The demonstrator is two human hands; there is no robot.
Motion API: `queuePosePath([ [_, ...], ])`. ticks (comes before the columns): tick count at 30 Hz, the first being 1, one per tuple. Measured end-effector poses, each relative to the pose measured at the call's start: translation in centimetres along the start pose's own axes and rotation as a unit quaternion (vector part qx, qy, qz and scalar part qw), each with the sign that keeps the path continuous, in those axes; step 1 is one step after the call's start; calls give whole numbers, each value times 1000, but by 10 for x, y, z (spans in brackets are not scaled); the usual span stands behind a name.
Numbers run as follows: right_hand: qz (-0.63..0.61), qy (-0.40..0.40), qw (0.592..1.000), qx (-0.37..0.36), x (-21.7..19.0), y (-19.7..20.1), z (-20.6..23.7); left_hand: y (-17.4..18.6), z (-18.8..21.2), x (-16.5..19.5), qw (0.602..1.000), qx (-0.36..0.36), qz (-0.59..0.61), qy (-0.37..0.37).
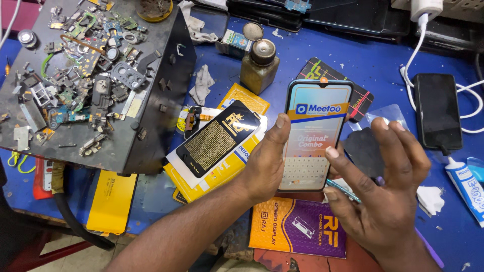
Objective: The person works on a disassembled smartphone at a repair bench, using a small screwdriver to pry and adjust components inside the phone body. They then squeeze adhesive from a blue tube onto the phone, press a new iridescent back cover into place, and power the phone on, tapping its screen to test it.
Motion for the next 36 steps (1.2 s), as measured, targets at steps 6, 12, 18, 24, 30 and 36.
queuePosePath([
  [6, -11, -2, 1000, 8, 0, -1, -1, -3, 1, 4, 1000, -9, 7, 4],
  [12, -14, 3, 1000, 14, -1, -2, -2, -1, 1, 3, 1000, -12, -10, -4],
  [18, -15, -5, 1000, 10, 2, -2, -1, 0, -1, 0, 1000, 0, 6, 6],
  [24, 4, 52, 999, 6, -6, -9, 3, -3, -1, -9, 999, -24, 35, -20],
  [30, 17, 55, 998, -10, -6, -11, 5, -3, 0, -14, 998, -59, 21, -33],
  [36, 18, 32, 999, 0, -1, -5, 5, -2, 1, -9, 999, -4, 42, 1],
])
Point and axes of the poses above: each hand's wrist, its own z-axis away from the middle knuckle, its own y-axis out of the back of the hand, x = y × z, the point moved 1 cm from there along -z, towards the middle knuckle, and after that the axes turned 5 degrees about z, right-handed, at the moved point
